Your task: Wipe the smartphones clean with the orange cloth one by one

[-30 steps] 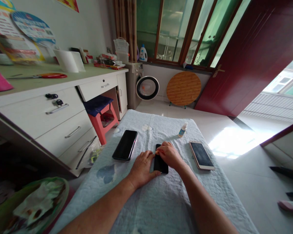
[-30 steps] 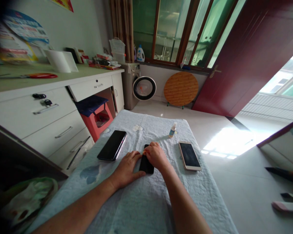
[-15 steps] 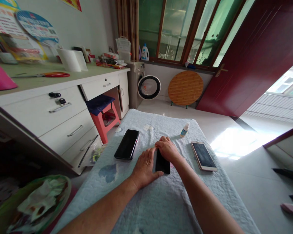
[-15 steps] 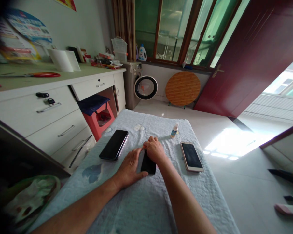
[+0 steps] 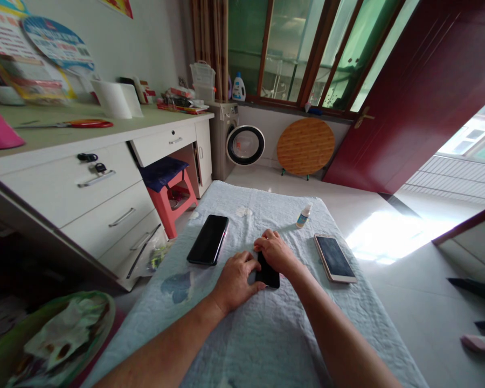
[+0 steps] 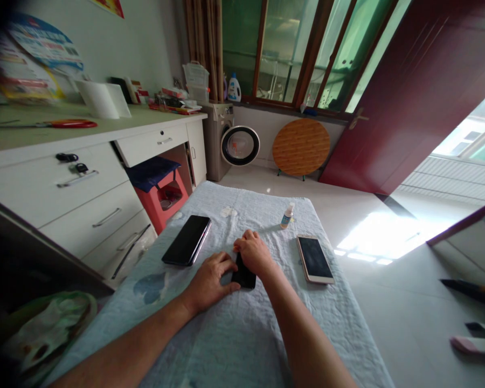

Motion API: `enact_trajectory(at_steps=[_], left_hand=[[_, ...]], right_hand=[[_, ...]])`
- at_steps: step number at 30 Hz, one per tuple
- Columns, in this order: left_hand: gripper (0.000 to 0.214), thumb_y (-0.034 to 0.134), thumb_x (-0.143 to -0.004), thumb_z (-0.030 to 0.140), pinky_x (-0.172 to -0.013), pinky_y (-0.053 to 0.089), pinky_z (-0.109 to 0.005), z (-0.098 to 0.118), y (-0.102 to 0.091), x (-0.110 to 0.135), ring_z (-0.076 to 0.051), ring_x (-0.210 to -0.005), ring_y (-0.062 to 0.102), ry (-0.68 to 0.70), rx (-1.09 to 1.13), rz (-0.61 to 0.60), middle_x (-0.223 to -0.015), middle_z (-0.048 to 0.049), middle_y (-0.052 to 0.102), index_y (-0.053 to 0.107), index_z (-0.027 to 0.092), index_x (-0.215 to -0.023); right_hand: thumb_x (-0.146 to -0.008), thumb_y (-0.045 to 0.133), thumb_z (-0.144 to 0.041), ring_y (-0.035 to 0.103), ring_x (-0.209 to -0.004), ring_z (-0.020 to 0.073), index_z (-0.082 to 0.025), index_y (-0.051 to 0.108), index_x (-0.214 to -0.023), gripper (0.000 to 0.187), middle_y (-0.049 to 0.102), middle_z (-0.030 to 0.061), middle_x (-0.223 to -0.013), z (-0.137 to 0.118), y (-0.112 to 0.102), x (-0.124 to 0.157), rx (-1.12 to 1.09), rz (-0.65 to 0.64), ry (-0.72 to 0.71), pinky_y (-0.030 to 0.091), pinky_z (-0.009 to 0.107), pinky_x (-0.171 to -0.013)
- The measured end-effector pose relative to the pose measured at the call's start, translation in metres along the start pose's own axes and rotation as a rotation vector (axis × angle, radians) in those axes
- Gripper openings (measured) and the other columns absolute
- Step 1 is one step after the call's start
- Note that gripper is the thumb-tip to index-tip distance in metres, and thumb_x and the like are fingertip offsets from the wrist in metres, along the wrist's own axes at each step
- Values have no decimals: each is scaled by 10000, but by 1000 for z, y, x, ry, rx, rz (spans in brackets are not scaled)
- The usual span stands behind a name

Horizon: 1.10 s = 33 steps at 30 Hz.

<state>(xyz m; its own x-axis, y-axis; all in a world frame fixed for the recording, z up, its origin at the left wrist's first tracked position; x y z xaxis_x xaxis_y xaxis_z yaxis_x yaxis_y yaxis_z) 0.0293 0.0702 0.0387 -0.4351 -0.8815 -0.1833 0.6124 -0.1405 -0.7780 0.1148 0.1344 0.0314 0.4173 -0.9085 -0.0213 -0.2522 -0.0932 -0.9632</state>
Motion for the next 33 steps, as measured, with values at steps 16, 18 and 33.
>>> enact_trajectory(at_steps=[16, 18, 33], left_hand=[[146, 626, -863, 319, -770, 447, -392, 20, 15, 7, -256, -861, 617, 181, -362, -113, -921, -78, 671, 666, 185, -903], [153, 617, -869, 316, -757, 448, -391, 23, 15, 7, -255, -844, 613, 195, -383, -114, -901, -80, 660, 665, 176, -903], [175, 580, -894, 327, -750, 433, -367, 23, 16, 7, -233, -812, 604, 199, -399, -126, -828, -50, 640, 656, 170, -909]], right_hand=[[-855, 558, -194, 420, -906, 174, -223, 698, -829, 146, 516, 51, -974, -26, 3, 18, -7, -117, -199, 356, 263, -756], [-861, 554, -205, 424, -918, 179, -229, 698, -842, 147, 516, 54, -982, -20, 1, 12, 22, -84, -168, 358, 262, -753], [-912, 457, -246, 433, -948, 212, -233, 696, -952, 242, 526, 84, -1040, 10, -7, -20, 127, -11, 43, 365, 276, -753]])
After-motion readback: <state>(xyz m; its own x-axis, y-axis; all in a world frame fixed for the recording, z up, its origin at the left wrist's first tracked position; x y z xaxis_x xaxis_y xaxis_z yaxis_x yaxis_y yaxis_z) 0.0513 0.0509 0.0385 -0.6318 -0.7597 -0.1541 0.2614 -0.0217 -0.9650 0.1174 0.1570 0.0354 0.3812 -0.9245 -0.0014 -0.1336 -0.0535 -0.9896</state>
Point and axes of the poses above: each hand's wrist, its own x-axis away from the middle knuckle, its own y-axis out of the palm, z = x × y, the point moved 9 cm from there along -x, towards the middle knuckle
